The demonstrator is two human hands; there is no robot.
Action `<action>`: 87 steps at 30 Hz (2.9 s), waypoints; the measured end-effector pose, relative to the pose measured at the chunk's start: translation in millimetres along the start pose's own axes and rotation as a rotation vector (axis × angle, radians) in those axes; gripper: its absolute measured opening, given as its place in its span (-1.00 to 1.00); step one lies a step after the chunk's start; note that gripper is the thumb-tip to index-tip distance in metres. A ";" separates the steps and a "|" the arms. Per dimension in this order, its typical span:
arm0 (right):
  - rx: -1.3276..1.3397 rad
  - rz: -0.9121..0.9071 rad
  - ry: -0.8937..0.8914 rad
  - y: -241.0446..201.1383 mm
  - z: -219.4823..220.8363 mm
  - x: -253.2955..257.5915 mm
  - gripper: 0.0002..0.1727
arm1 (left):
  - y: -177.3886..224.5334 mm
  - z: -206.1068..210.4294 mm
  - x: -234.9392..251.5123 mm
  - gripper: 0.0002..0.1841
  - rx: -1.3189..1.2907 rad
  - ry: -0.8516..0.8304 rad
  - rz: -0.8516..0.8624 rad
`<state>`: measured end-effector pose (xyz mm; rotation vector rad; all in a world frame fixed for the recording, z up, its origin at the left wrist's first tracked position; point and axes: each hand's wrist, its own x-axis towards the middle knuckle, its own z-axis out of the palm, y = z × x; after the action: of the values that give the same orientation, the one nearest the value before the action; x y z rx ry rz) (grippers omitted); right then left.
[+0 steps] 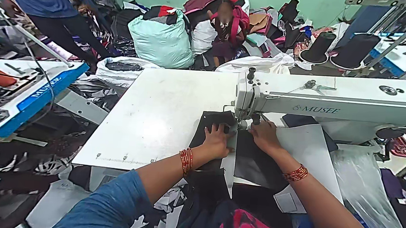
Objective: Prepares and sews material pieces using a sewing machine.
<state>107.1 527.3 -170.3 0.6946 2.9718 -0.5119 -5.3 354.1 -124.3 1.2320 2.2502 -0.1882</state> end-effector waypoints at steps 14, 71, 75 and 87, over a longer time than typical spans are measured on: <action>0.010 -0.022 0.030 7.8 1.0 2.1 -0.57 | 5.5 -3.8 4.5 -0.19 -0.005 -0.001 -0.013; 0.060 0.001 0.026 10.6 -2.7 3.3 -0.62 | 3.6 -5.4 2.9 -0.22 0.001 -0.031 0.020; 0.096 -0.005 0.045 12.4 -1.1 3.3 -0.63 | 3.3 -7.7 1.7 -0.24 -0.001 -0.047 0.018; 0.098 -0.003 0.046 12.2 -0.2 4.7 -0.64 | 9.1 -9.1 -2.8 -0.24 0.088 -0.084 -0.002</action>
<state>108.2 539.6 -174.4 0.7199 3.0079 -0.6550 -0.5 360.5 -113.9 1.2435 2.1916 -0.3361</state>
